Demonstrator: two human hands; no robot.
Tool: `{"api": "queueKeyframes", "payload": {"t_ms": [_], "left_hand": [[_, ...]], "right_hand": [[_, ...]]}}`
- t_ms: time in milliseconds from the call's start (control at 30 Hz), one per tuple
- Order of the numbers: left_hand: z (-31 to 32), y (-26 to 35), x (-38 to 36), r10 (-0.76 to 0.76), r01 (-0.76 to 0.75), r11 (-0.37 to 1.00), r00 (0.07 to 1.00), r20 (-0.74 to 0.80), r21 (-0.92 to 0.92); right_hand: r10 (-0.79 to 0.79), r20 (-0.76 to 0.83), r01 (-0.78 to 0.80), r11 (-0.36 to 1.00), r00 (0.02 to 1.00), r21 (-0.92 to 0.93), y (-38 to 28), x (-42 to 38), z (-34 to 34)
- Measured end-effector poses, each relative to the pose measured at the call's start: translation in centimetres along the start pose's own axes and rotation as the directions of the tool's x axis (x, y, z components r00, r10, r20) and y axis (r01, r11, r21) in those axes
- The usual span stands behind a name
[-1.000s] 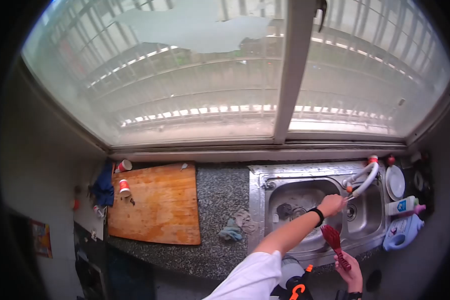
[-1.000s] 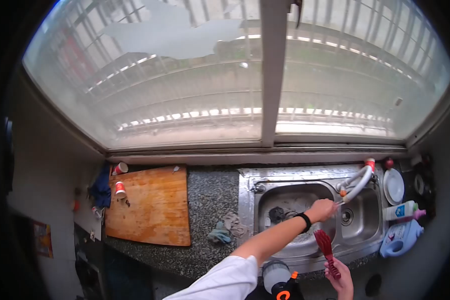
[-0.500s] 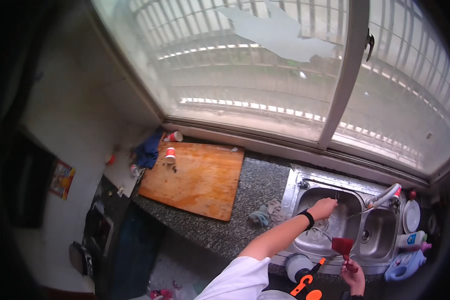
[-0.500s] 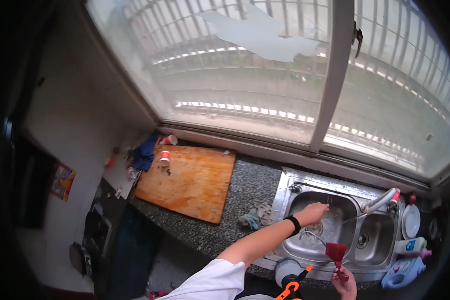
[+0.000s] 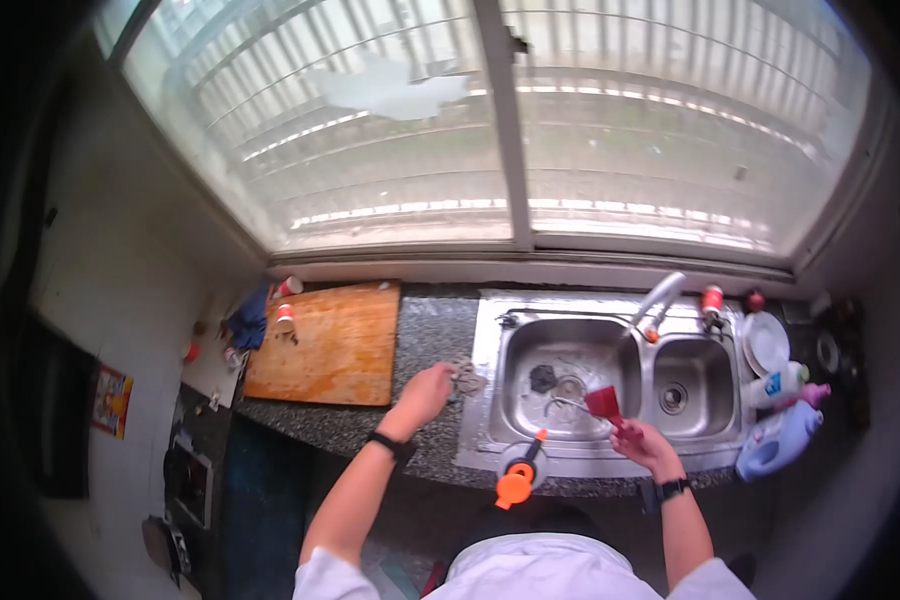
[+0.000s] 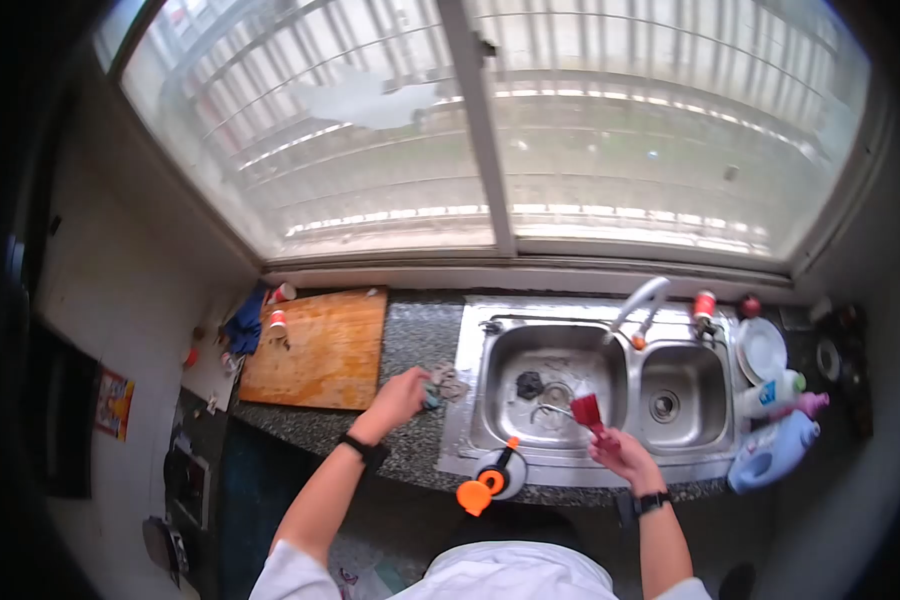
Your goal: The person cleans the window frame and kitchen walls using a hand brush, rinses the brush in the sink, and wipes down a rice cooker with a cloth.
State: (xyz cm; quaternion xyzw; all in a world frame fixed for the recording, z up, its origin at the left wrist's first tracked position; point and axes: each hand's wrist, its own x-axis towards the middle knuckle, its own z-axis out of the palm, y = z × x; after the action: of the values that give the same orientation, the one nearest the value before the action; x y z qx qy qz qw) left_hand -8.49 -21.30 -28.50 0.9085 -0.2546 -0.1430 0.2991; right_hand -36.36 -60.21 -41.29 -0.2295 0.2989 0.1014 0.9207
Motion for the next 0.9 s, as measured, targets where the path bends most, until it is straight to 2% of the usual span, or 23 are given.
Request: {"api": "queueKeyframes", "payload": {"t_ms": [33,67,100,133,167,200,267,333,367,433,467,500,533,567,600,633,667,700,767,833,900], "left_hand": [[0.0,-0.1,-1.2,-0.016,0.019,0.994,1.0,0.02,-0.112],[-0.3,1.2,-2.7,-0.019,0.024,0.989,0.999,0.036,-0.149],[-0.4,2.9,-4.3,-0.014,0.021,0.989,0.999,0.052,-0.145],[-0.9,4.7,-5.8,-0.071,0.092,0.98,0.99,0.122,-0.176],[-1.5,6.0,-7.0,-0.125,0.163,0.967,0.974,0.191,-0.197],[-1.9,7.0,-8.1,-0.126,0.163,0.97,0.972,0.198,-0.183],[-1.7,8.0,-10.6,-0.141,0.224,0.931,0.949,0.283,-0.288],[-1.0,7.4,-12.4,-0.168,0.278,0.904,0.929,0.33,-0.323],[-0.5,7.0,-13.2,-0.191,0.33,0.872,0.909,0.371,-0.36],[0.8,6.0,-14.6,-0.14,0.3,0.91,0.873,0.467,-0.287],[0.9,6.1,-15.0,-0.154,0.349,0.905,0.802,0.577,-0.243],[1.6,5.8,-15.3,-0.106,0.363,0.888,0.758,0.644,-0.282],[2.7,5.3,-15.6,-0.066,0.383,0.866,0.724,0.686,-0.321],[3.5,5.9,-15.6,0.012,0.362,0.848,0.717,0.697,-0.388],[2.6,8.8,-15.3,0.016,0.336,0.867,0.719,0.695,-0.368],[3.1,9.7,-15.3,0.041,0.283,0.867,0.779,0.626,-0.41],[3.5,10.3,-14.9,-0.017,0.238,0.931,0.786,0.618,-0.277],[4.1,10.6,-14.3,-0.07,0.195,0.971,0.785,0.616,-0.137],[6.5,10.3,-14.3,-0.144,0.136,0.989,0.894,0.423,0.05],[8.5,9.6,-14.2,-0.197,0.17,0.98,0.909,0.367,0.105],[9.2,9.6,-14.2,-0.228,0.189,0.971,0.916,0.329,0.148]], "right_hand": [[0.03,-0.042,-0.032,0.998,0.999,-0.055,-1.3,0.3,0.7],[0.041,0.034,-0.04,0.998,0.999,-0.038,-2.2,1.6,-0.2],[0.078,0.028,-0.076,0.995,0.997,-0.066,-3.3,2.6,-0.4],[0.084,-0.049,-0.089,0.988,0.995,-0.125,-4.2,3.8,-0.4],[0.083,-0.045,-0.087,0.99,0.996,-0.113,-5.0,5.1,-0.3],[0.104,-0.049,-0.11,0.984,0.993,-0.141,-5.8,6.4,-0.2],[0.131,-0.055,-0.139,0.977,0.99,-0.165,-6.8,8.5,0.0],[0.105,-0.005,-0.105,0.994,0.994,0.011,-7.8,9.6,0.7],[0.095,-0.003,-0.095,0.995,0.996,0.018,-8.3,9.8,1.1],[0.062,-0.092,-0.065,0.998,0.994,-0.025,-8.8,10.6,1.6],[0.1,-0.035,-0.098,0.993,0.994,0.062,-9.3,11.4,0.9],[0.067,0.047,-0.068,0.997,0.997,0.025,-9.9,12.1,0.1],[0.081,0.11,-0.098,0.982,0.991,0.159,-10.4,13.7,-1.4],[0.029,0.141,-0.054,0.982,0.99,0.181,-11.1,14.4,-2.2],[0.099,0.234,-0.135,0.981,0.967,0.142,-12.5,16.1,-3.9],[0.064,0.271,-0.112,0.98,0.961,0.164,-13.7,15.7,-3.8],[-0.005,0.015,0.003,0.983,1.0,0.183,-14.4,15.8,-4.0],[-0.064,0.042,0.054,0.977,0.997,0.208,-15.7,16.2,-5.0],[-0.122,0.068,0.105,0.971,0.99,0.214,-17.6,17.7,-6.8],[-0.107,-0.012,0.108,0.974,0.994,0.199,-17.6,16.9,-5.7],[-0.146,-0.024,0.147,0.958,0.989,0.245,-17.0,16.6,-5.3]]}}
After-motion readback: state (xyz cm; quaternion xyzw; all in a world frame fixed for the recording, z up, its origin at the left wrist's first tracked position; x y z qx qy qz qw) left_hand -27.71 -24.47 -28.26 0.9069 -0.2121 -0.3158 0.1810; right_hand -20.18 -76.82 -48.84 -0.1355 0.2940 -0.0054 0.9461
